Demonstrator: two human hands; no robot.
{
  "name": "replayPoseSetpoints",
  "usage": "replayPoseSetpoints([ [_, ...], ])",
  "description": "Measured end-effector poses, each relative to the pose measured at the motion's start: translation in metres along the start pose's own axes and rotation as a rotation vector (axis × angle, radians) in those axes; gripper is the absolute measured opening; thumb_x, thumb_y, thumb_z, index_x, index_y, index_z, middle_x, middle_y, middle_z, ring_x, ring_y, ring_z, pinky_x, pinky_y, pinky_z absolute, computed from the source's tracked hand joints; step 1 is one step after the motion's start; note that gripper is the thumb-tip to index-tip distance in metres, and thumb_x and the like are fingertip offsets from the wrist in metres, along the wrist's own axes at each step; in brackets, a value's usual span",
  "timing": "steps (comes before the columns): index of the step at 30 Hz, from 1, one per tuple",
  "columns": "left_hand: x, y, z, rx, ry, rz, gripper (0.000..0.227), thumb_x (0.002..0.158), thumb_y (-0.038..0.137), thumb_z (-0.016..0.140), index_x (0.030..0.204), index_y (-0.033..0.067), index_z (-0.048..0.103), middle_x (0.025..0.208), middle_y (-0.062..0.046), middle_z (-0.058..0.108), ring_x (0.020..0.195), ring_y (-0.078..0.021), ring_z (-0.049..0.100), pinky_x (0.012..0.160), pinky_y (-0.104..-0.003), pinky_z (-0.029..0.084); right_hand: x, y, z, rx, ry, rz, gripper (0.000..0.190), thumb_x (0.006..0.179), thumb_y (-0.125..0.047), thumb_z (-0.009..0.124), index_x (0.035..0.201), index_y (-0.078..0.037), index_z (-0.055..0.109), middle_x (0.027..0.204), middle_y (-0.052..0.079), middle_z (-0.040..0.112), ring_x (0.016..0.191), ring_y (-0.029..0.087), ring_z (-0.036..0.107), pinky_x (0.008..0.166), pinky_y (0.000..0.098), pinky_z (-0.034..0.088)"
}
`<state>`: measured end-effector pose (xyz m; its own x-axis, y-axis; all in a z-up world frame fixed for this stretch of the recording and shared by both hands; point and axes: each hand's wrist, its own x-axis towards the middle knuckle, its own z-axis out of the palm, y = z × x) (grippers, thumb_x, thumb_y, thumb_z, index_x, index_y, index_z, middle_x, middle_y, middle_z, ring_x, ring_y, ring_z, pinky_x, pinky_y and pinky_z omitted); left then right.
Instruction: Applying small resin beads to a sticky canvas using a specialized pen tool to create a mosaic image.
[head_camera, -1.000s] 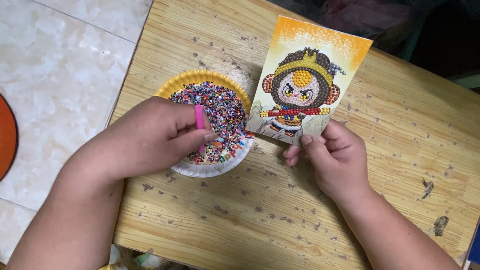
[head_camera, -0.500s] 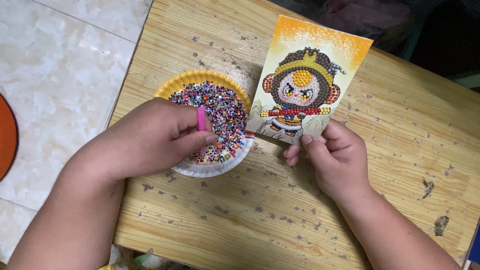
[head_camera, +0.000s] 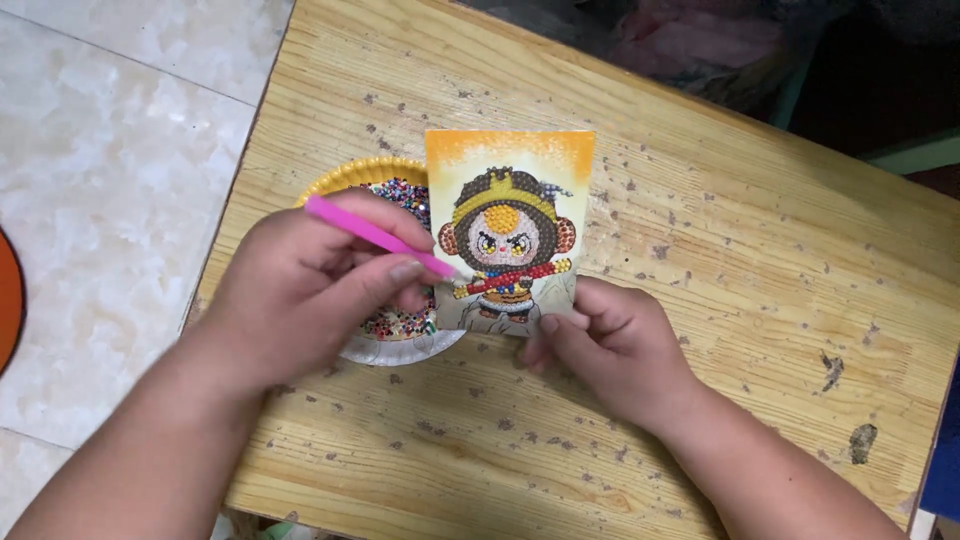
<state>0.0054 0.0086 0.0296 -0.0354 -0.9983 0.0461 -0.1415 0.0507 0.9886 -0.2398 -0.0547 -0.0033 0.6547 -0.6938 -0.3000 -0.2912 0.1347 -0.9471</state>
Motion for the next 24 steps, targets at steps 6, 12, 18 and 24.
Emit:
replayPoseSetpoints([
  [6, -0.003, -0.007, 0.023, 0.334, 0.084, 0.297, 0.012, 0.090, 0.011, 0.060, 0.102, 0.0078, 0.058, 0.091, -0.006, 0.068, 0.077, -0.0167, 0.068, 0.068, -0.026, 0.051, 0.002, -0.004, 0.000, -0.043, -0.040, -0.036, 0.017, 0.089, -0.008, 0.052, 0.080, -0.004, 0.067, 0.069, 0.005, 0.074, 0.059, 0.013, 0.071, 0.054, 0.0223, 0.057],
  [12, 0.003, -0.012, 0.027, 0.448, 0.131, 0.399, 0.012, 0.093, 0.009, 0.057, 0.105, 0.0063, 0.058, 0.097, -0.007, 0.068, 0.085, -0.0214, 0.069, 0.076, -0.031, 0.053, 0.002, -0.005, 0.000, -0.034, -0.038, -0.026, 0.015, 0.089, -0.005, 0.053, 0.081, -0.003, 0.065, 0.069, 0.007, 0.074, 0.058, 0.013, 0.070, 0.054, 0.0221, 0.058],
  [18, 0.004, -0.013, 0.028, 0.467, 0.154, 0.407, 0.011, 0.094, 0.010, 0.058, 0.104, 0.0066, 0.058, 0.095, -0.007, 0.068, 0.082, -0.0210, 0.067, 0.073, -0.030, 0.051, 0.002, -0.001, -0.001, -0.023, -0.057, -0.031, 0.013, 0.089, -0.005, 0.052, 0.085, -0.002, 0.065, 0.070, 0.006, 0.073, 0.059, 0.013, 0.069, 0.055, 0.0217, 0.057],
  [24, 0.006, -0.014, 0.028, 0.489, 0.156, 0.426, 0.011, 0.093, 0.008, 0.059, 0.103, 0.0054, 0.058, 0.093, -0.008, 0.068, 0.081, -0.0211, 0.068, 0.072, -0.030, 0.051, 0.003, -0.004, 0.000, -0.034, -0.049, -0.035, 0.013, 0.088, -0.004, 0.053, 0.083, -0.002, 0.065, 0.070, 0.007, 0.074, 0.059, 0.013, 0.070, 0.054, 0.0216, 0.058],
])
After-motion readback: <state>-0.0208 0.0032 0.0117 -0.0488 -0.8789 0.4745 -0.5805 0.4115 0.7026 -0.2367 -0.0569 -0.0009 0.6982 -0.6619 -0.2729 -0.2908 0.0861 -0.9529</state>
